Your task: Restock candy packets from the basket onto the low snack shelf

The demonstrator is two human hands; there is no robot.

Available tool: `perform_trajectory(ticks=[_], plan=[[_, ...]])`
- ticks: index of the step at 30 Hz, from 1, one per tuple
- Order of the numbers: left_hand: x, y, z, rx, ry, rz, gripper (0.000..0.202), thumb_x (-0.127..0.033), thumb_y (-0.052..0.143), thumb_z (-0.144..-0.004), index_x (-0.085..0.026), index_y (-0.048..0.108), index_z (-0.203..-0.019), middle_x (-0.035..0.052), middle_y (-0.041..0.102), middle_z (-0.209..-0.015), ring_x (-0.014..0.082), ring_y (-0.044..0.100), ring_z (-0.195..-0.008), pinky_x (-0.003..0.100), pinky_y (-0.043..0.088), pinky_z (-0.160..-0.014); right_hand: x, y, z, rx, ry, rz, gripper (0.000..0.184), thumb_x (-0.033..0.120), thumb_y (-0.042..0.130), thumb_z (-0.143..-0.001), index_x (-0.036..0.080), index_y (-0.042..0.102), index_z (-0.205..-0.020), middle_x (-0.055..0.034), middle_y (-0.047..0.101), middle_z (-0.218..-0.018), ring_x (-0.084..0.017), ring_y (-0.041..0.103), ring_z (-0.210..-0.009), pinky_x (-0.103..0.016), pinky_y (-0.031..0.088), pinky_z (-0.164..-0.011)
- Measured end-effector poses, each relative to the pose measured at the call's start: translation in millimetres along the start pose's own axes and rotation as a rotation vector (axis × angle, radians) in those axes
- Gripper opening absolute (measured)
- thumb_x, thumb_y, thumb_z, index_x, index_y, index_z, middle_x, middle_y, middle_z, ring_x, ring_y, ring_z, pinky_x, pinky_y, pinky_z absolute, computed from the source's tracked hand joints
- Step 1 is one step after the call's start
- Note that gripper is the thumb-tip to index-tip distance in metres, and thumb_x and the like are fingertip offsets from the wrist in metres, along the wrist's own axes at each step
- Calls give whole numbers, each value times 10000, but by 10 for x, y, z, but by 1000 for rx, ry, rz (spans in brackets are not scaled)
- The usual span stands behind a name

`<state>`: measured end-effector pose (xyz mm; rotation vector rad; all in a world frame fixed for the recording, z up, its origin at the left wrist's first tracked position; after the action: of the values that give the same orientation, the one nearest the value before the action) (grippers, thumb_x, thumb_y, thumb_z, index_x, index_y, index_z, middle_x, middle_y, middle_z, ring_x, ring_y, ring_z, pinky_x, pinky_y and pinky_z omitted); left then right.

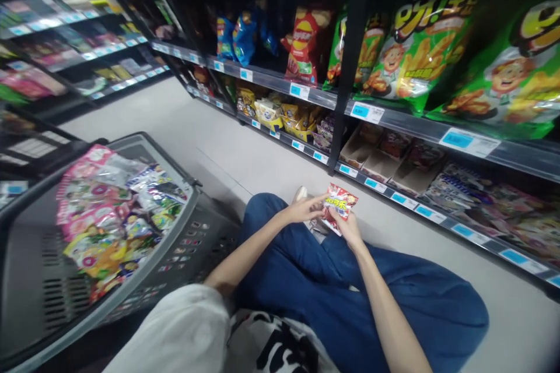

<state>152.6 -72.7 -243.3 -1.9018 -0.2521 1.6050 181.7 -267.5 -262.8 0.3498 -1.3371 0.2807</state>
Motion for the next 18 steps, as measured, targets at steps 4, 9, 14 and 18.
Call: perform_trajectory(ticks=[4,9,14,18], plan=[[-209,-25,245,-209,11,-229,423,-340,467,-967,-222,616,-1346,110,689,-1040,239,638,-988,401,479,-976,95,-63,10,-212,3,-254,639,567,839,-674,155,710,-1145,-111,724,-1191,-286,683,-1117,-462,497,-1077],[-215,-15,1220,-777,-302,-264,265,-266,447,-865,-204,700,-912,105,619,-824,243,563,-826,441,471,-847,252,-119,0,-318,-30,-438,660,433,919,-569,199,698,-1145,-64,699,-1232,-220,679,-1118,-369,549,-1028],[-97,-61,2036,-970,-452,-274,290,-225,375,-843,-223,464,-567,53,460,-619,181,450,-650,390,395,-727,334,-60,64,-234,41,-503,577,389,907,-565,215,703,-1076,-48,688,-1217,-247,658,-1155,-357,639,-847],[-174,-111,2437,-1011,-451,-203,374,-324,479,-925,-194,431,-577,-2,420,-591,128,402,-607,311,391,-662,423,-3,196,-163,67,-531,513,348,860,-623,217,702,-1093,-41,665,-1276,-216,647,-1183,-275,618,-877]])
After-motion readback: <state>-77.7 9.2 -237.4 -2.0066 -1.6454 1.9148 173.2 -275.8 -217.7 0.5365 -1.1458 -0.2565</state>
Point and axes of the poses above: each hand's wrist, its own z-axis away from the middle knuckle, its own y-axis out of the palm, x = y × z, the point moved 2 cm from there along -z, towards the middle knuckle
